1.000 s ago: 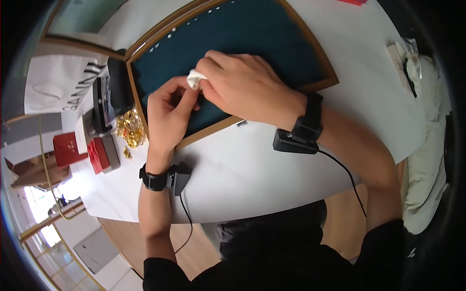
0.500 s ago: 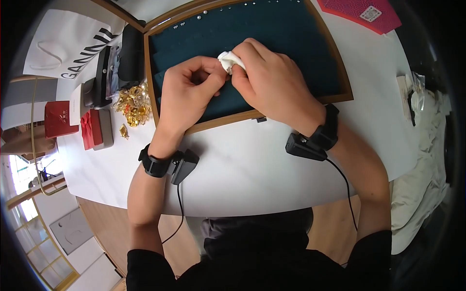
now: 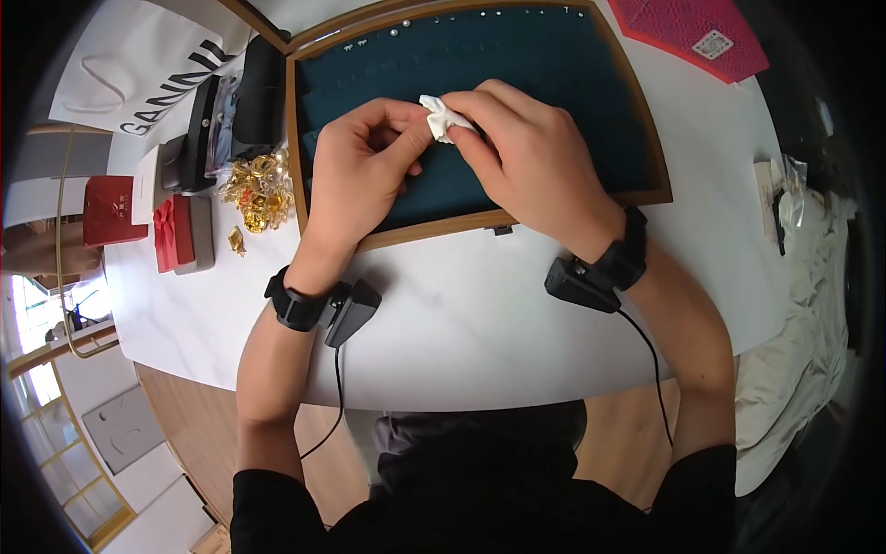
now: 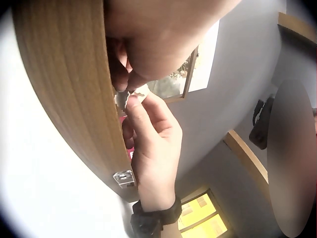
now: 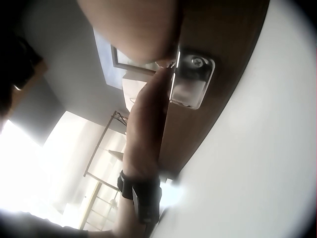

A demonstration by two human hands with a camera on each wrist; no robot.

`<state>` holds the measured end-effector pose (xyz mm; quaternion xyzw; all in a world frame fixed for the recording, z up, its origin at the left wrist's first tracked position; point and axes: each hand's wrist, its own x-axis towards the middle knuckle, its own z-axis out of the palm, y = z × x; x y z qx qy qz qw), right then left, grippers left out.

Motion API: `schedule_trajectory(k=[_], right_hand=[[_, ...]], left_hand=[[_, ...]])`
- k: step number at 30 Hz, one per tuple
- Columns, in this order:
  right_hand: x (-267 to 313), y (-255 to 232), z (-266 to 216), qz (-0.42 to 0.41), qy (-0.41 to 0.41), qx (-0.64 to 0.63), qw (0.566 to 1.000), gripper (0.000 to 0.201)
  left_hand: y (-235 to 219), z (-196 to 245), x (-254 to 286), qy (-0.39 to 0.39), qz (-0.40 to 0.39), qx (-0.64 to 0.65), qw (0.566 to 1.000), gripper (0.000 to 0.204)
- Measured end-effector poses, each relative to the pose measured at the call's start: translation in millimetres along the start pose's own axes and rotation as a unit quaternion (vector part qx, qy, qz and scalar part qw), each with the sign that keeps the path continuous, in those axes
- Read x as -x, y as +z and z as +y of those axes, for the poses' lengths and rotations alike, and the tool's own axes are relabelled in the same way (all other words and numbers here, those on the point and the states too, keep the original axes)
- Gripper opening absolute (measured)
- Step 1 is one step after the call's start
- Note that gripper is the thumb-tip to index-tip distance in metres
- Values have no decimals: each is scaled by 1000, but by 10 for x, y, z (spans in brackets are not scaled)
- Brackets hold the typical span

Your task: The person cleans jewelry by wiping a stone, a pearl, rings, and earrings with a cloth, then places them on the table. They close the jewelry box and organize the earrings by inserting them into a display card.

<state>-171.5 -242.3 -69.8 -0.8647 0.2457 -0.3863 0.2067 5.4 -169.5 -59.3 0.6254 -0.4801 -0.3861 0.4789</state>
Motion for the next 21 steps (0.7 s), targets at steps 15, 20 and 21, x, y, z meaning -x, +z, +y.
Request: schedule_trajectory(k=[15,20,21], right_hand=[[11,4,22,-39,12,24,999,13],[2,-1,1,-37,-3,2,999,11],[5,19,16,-36,-26,-19,999,10]], left_hand=[[-24,-3,11,47,-91,-6,995,13],[-9,-13,-1,55,-75,5,996,15],[-11,-26,1,71,-68,19,995,16]])
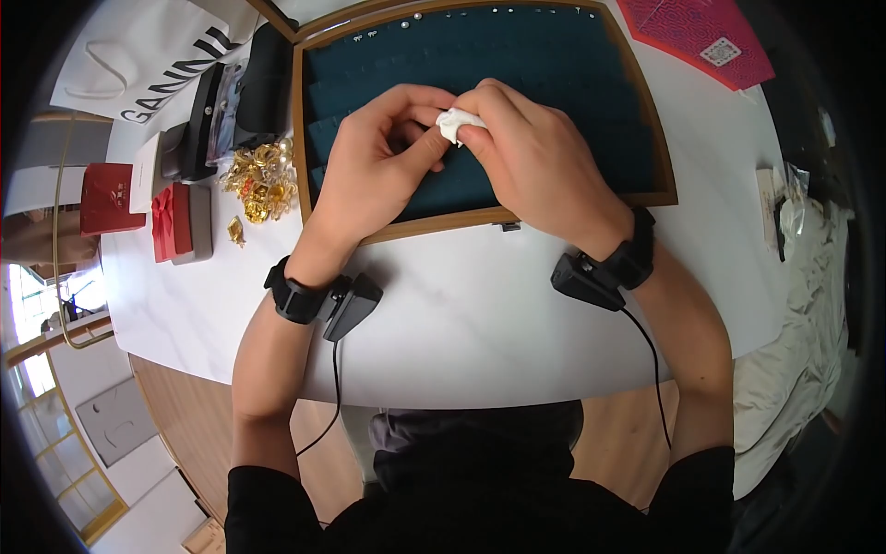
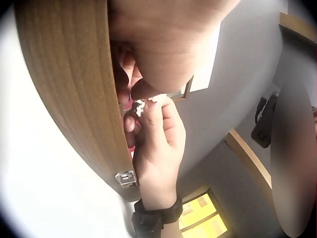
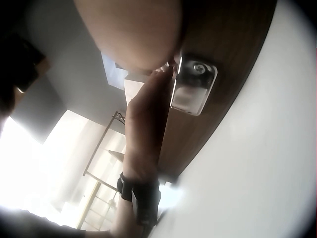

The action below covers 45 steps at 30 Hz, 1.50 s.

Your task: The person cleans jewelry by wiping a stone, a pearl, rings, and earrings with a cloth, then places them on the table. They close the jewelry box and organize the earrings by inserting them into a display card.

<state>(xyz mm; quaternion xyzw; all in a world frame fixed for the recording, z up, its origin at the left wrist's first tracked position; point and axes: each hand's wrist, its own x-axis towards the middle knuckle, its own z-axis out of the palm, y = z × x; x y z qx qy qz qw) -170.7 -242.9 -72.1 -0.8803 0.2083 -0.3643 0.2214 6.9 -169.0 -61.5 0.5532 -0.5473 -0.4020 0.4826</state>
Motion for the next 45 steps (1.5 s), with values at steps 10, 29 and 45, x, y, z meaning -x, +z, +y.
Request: schedule_trajectory(k=[10,29,45], right_hand=[[4,-19,-29,9,-2,-51,999,11],[-19,-44,-38,15,-13,-47,999,16],[14,-36,-3,-51,42,-10,998,13]], left_hand=[[-27,56,13,-17,-34,17,999,13],[-15,47,15,-24,-54,28,998,15],[-960,729,152,-9,39,-474,880,17]])
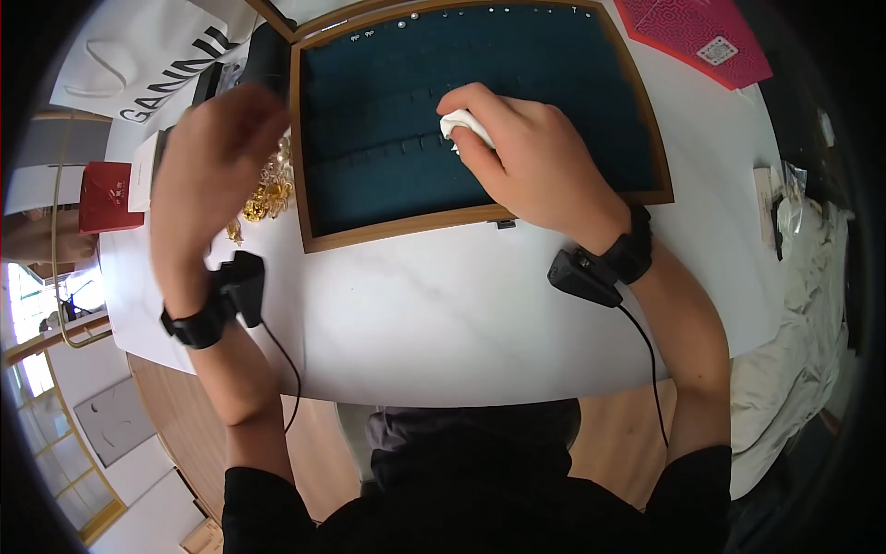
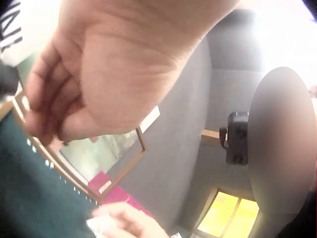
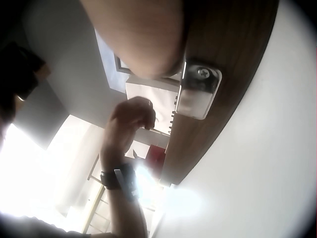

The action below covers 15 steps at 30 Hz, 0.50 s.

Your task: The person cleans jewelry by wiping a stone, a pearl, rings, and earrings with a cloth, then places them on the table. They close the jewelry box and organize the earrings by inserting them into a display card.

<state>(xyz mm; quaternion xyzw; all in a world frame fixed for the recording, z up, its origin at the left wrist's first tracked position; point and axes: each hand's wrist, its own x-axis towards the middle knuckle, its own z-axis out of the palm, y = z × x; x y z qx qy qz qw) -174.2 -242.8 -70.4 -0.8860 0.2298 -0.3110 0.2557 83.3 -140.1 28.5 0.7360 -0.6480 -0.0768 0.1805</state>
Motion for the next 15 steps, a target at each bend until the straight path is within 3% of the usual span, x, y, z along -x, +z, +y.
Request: schedule_trajectory(k=[4,8,10,13,15], right_hand=[[2,-9,9,-28,-1,0,1000,13],[-4,-15,-5,-27,-6,0,1000,13],[-9,-20,-8,-32,1,-2,1000,13],[-4,31,10,21,-20,-9,1000,7],[-5,33,11,17,-16,-8,1000,7]], left_hand=[[-219,-329,63,-113,-69,-88,987,19],[-107,-437,45,-153,-98,-175,968,18],[-51,-470,53,-83,7,-250,965,16],[-66,-403,19,-125,25,-242,962,15],[-30,-377,19,-109,31,-229,967,16]])
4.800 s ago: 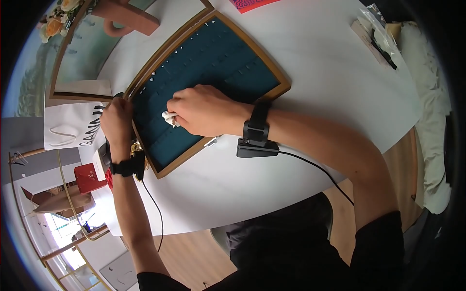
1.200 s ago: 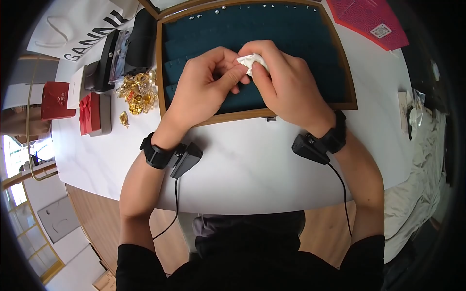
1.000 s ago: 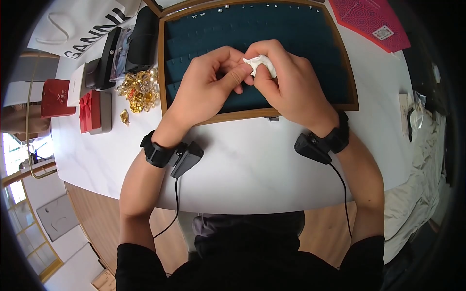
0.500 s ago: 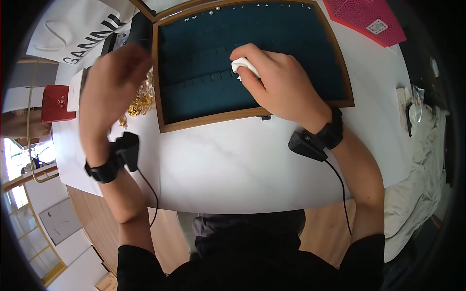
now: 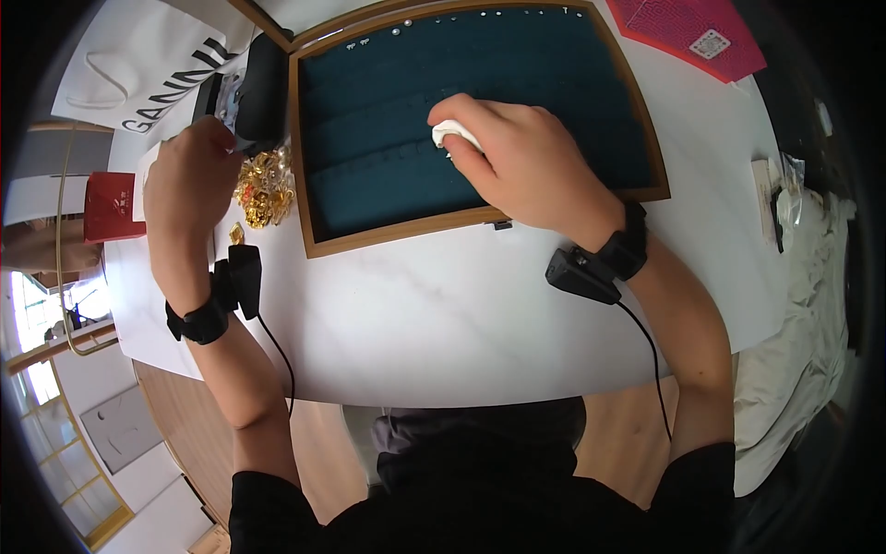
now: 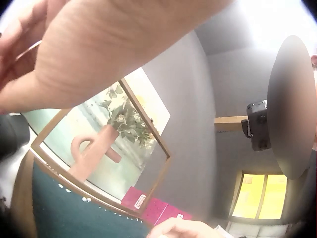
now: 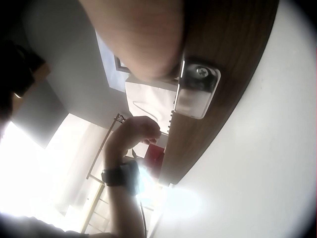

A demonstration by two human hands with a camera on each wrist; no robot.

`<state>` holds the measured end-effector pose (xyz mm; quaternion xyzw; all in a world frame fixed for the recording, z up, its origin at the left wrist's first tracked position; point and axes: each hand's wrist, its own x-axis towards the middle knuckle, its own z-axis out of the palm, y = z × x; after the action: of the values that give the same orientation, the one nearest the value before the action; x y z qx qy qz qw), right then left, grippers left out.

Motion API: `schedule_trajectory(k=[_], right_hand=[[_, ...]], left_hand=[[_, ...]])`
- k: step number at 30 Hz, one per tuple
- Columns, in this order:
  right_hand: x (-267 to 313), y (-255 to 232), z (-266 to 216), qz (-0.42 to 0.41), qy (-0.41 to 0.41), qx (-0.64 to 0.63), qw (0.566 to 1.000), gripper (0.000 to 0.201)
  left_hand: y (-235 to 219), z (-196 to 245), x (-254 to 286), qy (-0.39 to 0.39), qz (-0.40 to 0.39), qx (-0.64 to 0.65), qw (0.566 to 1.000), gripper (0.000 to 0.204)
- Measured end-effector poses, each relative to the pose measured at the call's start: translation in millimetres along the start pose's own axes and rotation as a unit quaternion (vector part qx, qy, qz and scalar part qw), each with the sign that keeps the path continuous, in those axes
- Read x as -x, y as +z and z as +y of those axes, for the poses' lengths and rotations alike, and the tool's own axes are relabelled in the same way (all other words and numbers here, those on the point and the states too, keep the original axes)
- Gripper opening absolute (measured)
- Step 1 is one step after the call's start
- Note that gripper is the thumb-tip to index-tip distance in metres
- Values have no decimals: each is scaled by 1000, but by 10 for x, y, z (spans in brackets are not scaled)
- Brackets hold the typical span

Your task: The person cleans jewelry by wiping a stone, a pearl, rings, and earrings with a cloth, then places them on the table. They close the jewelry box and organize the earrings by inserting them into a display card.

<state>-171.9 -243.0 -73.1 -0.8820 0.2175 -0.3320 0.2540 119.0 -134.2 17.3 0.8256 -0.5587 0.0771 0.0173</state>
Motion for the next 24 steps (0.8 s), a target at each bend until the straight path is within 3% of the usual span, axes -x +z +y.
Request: schedule_trajectory(k=[4,7,8,13,16,18,21,24], right_hand=[[-2,-1,-13,-5,1,9,1000,7],[-2,-32,-30,-26,9,25,999,9],[1,-28,-12,-27,6,23,999,10],[28,-43,3,-6,-8,39,999,12],[36,3,13,-33,-7,61,998,10],[31,16,21,-28,-18,63,997,12],[41,3,14,-22,-17,61,998,12],[38,-5,20,-36,-13,60,997,15]], left_hand=[[81,269,-17,34,22,72,997,18],[244,456,-81,116,17,269,956,17],[294,461,-120,123,-6,270,955,19],[475,603,-380,168,15,223,960,30],[508,646,-588,176,7,180,968,27],[562,677,-747,220,72,132,964,25],[588,699,-900,278,93,52,955,19],[538,792,-943,272,70,0,960,13]])
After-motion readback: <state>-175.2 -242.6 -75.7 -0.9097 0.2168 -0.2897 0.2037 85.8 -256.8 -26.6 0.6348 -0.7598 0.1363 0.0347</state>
